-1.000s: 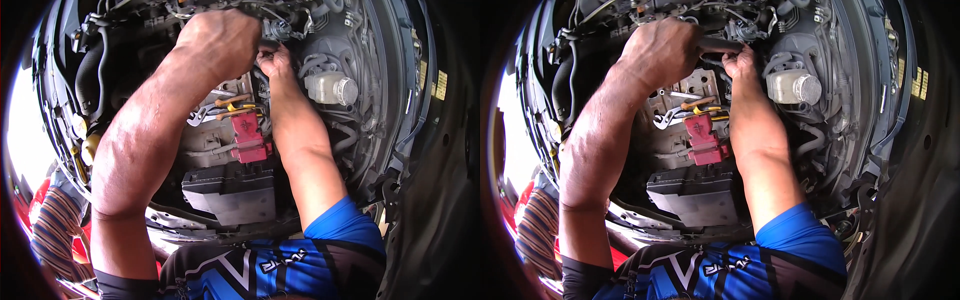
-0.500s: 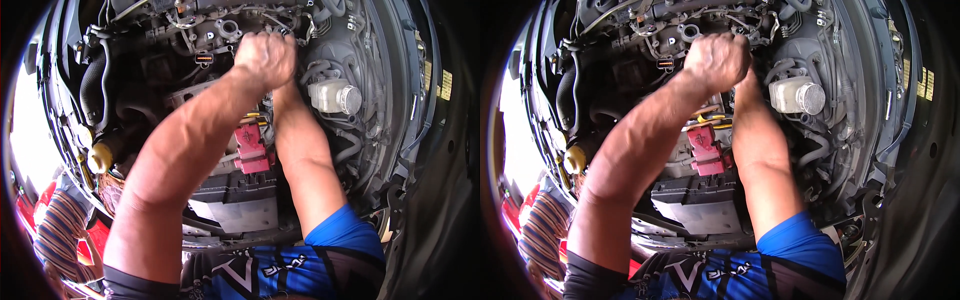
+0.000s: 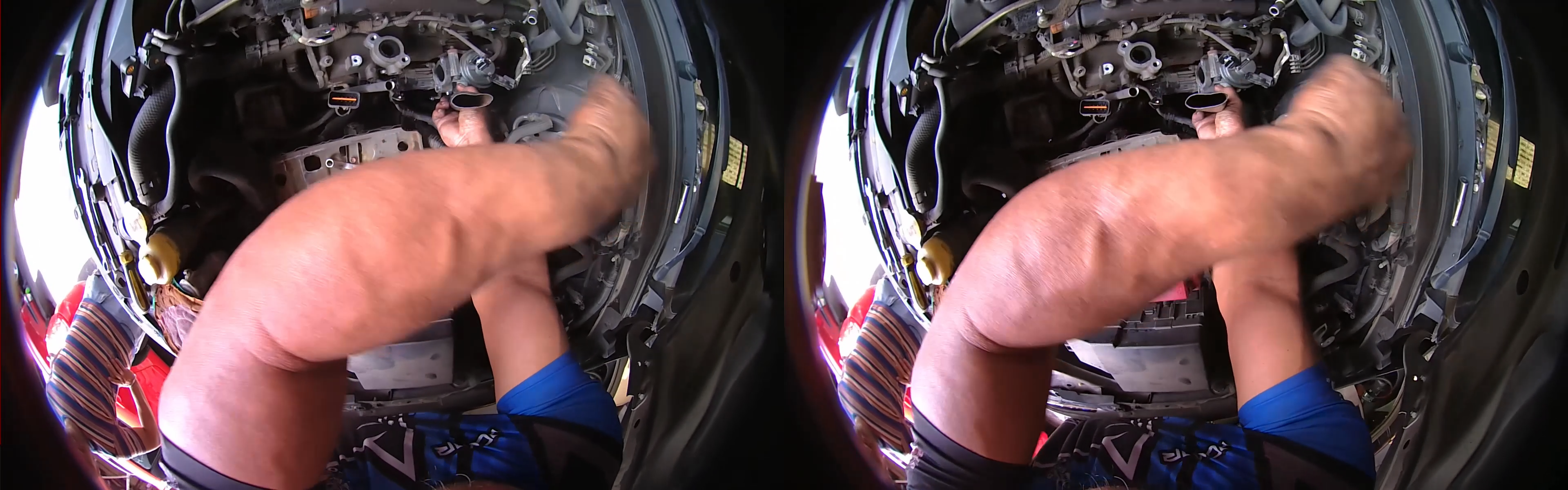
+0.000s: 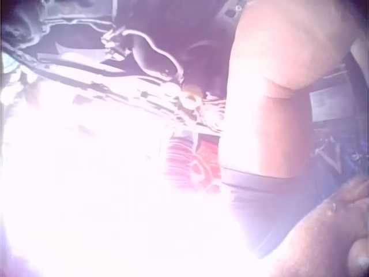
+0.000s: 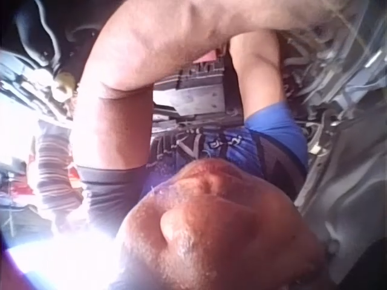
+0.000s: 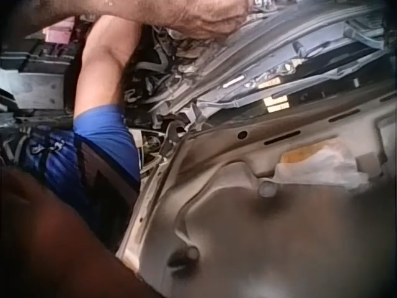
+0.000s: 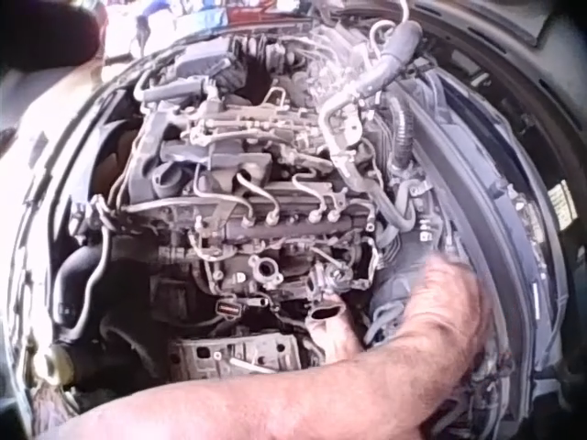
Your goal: Repairing and removing components from a car engine in an automotive service bay.
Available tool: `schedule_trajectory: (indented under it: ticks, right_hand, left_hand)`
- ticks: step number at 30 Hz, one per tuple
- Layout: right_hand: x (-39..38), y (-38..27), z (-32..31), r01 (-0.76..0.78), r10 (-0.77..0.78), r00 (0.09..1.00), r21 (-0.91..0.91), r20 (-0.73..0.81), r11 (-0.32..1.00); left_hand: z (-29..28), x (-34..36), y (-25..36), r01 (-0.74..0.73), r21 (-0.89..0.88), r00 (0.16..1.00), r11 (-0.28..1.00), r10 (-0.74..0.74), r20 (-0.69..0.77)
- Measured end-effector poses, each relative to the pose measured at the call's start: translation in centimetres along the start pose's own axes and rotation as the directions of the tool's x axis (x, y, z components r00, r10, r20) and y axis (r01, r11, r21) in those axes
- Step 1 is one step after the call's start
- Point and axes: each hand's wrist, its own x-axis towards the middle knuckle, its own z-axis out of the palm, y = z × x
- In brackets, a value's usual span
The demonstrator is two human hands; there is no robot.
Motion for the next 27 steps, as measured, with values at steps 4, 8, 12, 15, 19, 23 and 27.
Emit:
schedule_trajectory:
  ticks: [4,8,12,15,19,23,27]
  right_hand:
    - [1.5,-0.4,-2.2,0.041,-0.039,0.996,-0.015,0.085,0.999]
    - [1.8,-0.1,-2.2,-0.056,0.059,0.987,-0.029,0.150,0.998]
    - [2.7,-1.2,-3.0,-0.125,0.134,0.970,-0.058,0.204,0.990]
    - [3.4,-1.1,-3.5,-0.187,0.200,0.950,-0.077,0.241,0.979]
    - [2.7,-0.1,-3.6,-0.203,0.222,0.943,-0.099,0.249,0.974]
    - [1.2,1.2,-1.7,-0.101,0.113,0.975,-0.071,0.194,0.992]
    - [1.1,0.0,-1.4,-0.089,0.107,0.985,-0.132,0.135,0.987]
  left_hand:
    - [8.2,-0.6,-4.3,0.280,0.104,0.834,0.954,-0.295,0.466]
    - [8.4,-2.8,-5.6,0.355,0.127,0.857,0.926,-0.376,0.352]
    - [7.9,-1.6,-4.4,0.274,0.209,0.846,0.939,-0.338,0.412]
    - [3.6,-0.3,-1.6,0.079,0.076,0.988,0.994,-0.088,0.124]
    - [5.4,2.9,-2.6,0.177,-0.369,0.957,0.912,-0.248,-0.153]
    - [12.1,-0.8,-3.3,0.507,-0.103,0.821,0.856,-0.516,-0.243]
    - [7.2,1.8,-0.9,0.272,-0.083,0.895,0.959,-0.284,-0.345]
